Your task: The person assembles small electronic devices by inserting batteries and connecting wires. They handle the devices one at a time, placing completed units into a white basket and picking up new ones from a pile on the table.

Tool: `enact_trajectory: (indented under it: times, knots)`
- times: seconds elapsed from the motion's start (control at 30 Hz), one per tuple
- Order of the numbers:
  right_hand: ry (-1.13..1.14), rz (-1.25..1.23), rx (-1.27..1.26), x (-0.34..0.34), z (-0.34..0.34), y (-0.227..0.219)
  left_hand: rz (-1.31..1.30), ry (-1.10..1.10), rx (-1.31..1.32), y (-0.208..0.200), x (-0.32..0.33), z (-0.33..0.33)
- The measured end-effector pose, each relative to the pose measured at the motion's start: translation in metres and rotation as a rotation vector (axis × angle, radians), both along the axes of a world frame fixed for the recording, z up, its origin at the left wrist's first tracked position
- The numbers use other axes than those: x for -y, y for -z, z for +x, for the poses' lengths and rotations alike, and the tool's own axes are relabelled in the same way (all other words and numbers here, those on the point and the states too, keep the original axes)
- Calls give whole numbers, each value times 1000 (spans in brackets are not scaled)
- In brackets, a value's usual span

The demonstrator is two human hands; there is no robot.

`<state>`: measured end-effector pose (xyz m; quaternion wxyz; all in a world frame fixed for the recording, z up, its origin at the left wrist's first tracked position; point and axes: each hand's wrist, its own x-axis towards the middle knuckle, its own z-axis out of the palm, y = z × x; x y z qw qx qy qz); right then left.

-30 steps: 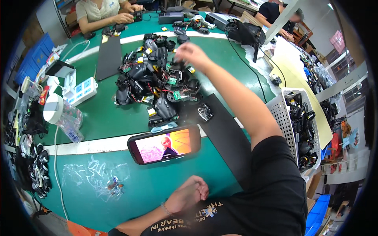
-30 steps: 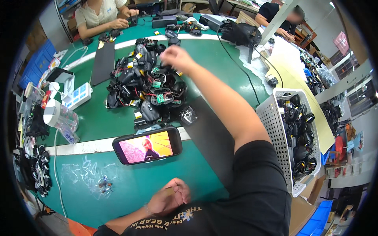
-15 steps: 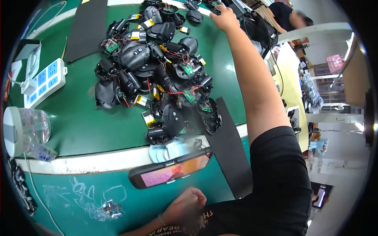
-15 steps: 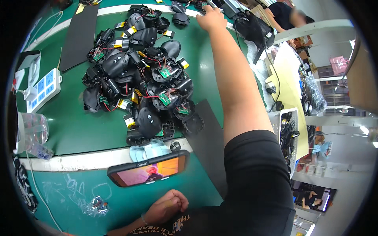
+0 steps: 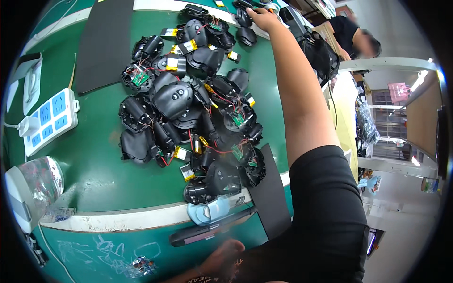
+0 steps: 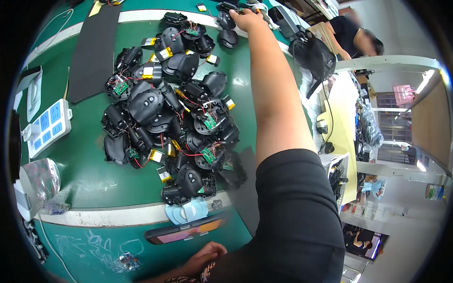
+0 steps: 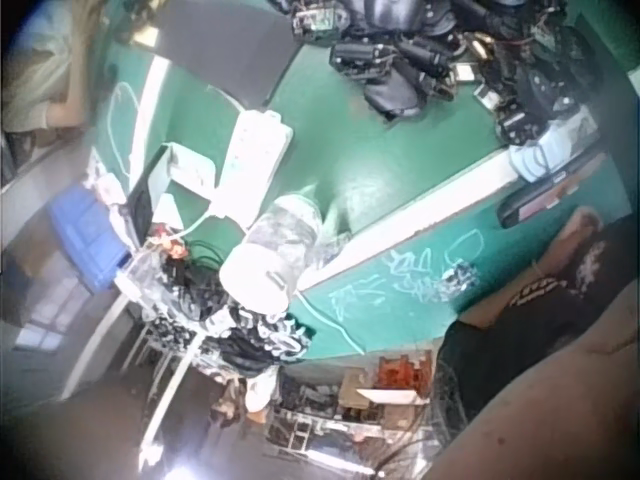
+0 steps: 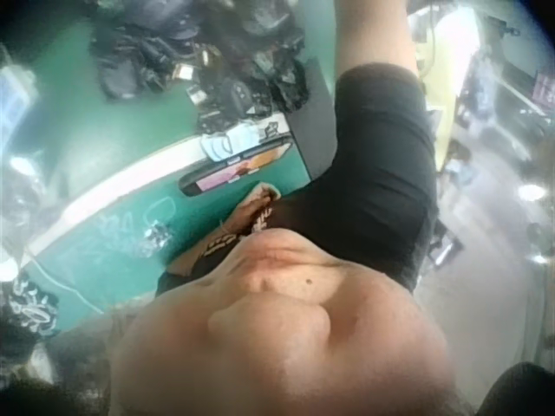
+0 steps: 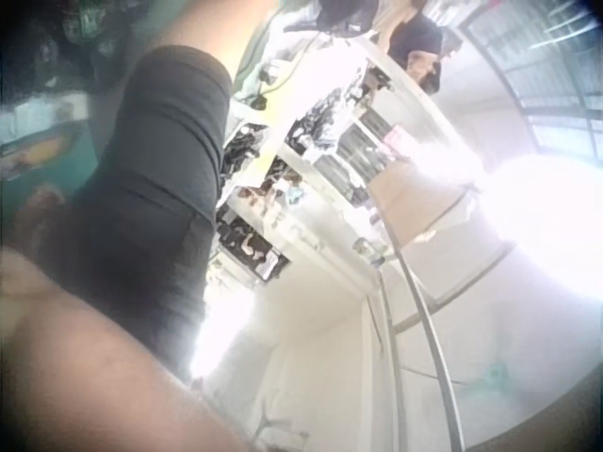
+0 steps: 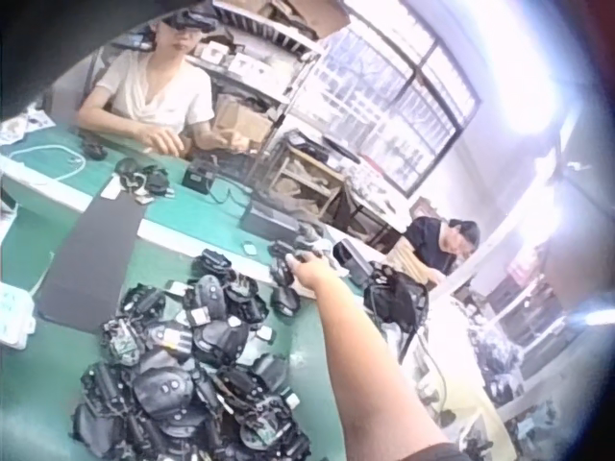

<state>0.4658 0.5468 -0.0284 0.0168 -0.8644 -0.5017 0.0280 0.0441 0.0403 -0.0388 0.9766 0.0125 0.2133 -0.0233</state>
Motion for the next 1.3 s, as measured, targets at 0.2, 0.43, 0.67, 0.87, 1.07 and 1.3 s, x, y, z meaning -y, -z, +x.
enact_trajectory:
  times: [0.2, 0.43, 0.67, 0.87, 1.07, 1.3]
  knots:
    - [-213, 71, 124, 39, -26, -14, -10, -85, 17, -6, -4, 4]
    - [-708, 232, -222, 117, -94, -17, 130, -6, 76, -3, -12, 0]
    - [-850, 245, -442, 182, -155, -37, 54, -172, 186, 3, -5, 4]
    - [-413, 573, -833, 199, -141, -64, 185, -255, 175, 1, 2, 4]
    - [-445, 539, -1559, 289, -164, -161, 157, -442, 252, -3, 20, 9]
    - [-643, 211, -1428, 508, -213, -193, 288, -440, 310, -2, 23, 7]
